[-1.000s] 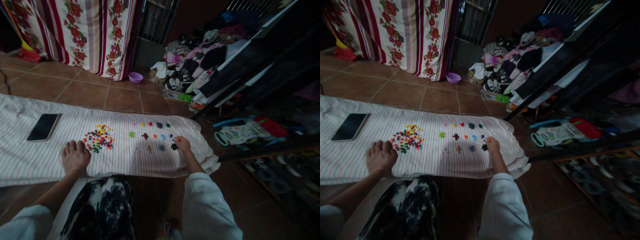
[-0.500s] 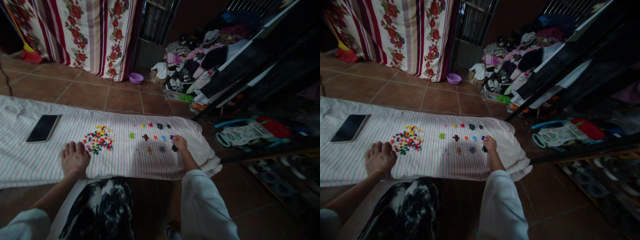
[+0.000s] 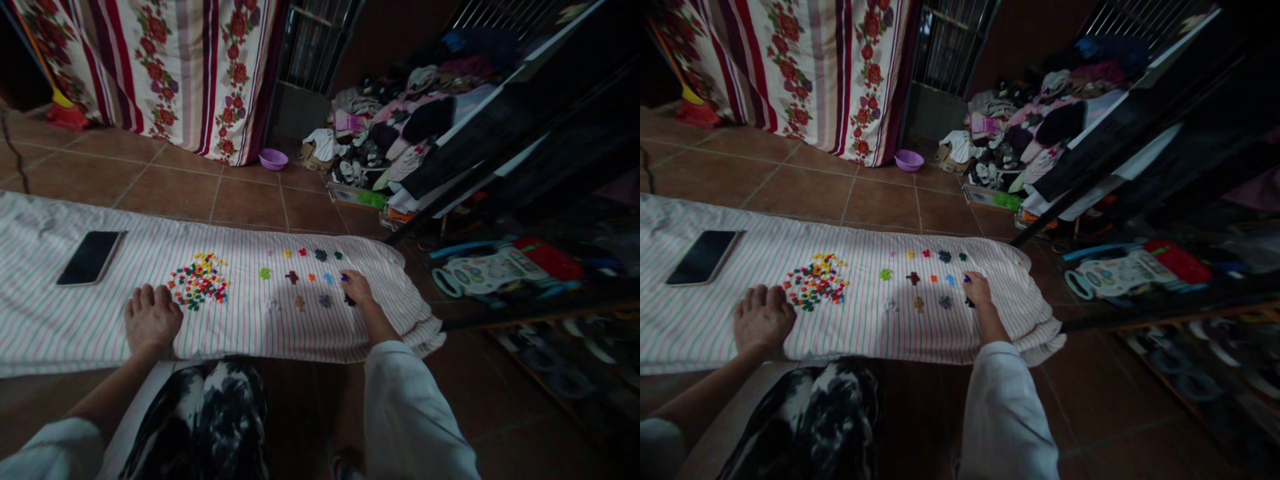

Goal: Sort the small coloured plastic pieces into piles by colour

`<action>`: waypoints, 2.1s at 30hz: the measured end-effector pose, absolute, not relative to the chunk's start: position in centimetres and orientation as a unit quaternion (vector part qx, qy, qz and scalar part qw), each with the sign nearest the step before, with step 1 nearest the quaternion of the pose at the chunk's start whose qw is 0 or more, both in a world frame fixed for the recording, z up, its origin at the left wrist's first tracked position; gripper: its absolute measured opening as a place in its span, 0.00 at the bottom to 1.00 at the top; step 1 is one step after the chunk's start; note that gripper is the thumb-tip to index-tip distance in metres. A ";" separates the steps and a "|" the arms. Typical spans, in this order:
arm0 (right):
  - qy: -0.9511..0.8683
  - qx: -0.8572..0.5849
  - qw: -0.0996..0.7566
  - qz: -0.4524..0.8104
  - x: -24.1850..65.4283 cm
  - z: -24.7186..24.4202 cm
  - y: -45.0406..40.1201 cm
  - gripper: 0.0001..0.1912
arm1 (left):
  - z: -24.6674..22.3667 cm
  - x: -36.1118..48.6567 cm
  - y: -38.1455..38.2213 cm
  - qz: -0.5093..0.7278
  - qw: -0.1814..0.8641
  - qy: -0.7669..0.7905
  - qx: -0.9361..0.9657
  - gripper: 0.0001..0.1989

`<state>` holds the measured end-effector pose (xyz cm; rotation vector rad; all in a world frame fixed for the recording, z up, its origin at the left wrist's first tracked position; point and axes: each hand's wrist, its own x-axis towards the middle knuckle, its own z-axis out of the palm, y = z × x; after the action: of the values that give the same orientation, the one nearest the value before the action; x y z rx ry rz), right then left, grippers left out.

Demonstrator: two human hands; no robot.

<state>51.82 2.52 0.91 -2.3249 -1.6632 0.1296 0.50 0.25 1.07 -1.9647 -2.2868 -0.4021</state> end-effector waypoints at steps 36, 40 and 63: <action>-0.783 -0.542 0.223 0.209 22.2 2.6 9.7 0.10 | -0.9 0.1 0.7 -0.161 0.044 -0.764 -0.623 0.22; -0.783 -0.571 0.147 0.200 18.8 2.0 10.4 0.10 | -1.1 0.1 0.8 -0.160 0.057 -0.762 -0.625 0.22; -0.746 -0.621 0.159 0.179 16.3 1.3 10.6 0.14 | -1.5 0.0 0.8 -0.167 0.043 -0.762 -0.624 0.23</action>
<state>16.33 10.65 1.34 -1.7752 -2.1323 0.5111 -0.04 0.85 -1.46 -1.9088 -2.3314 -0.5105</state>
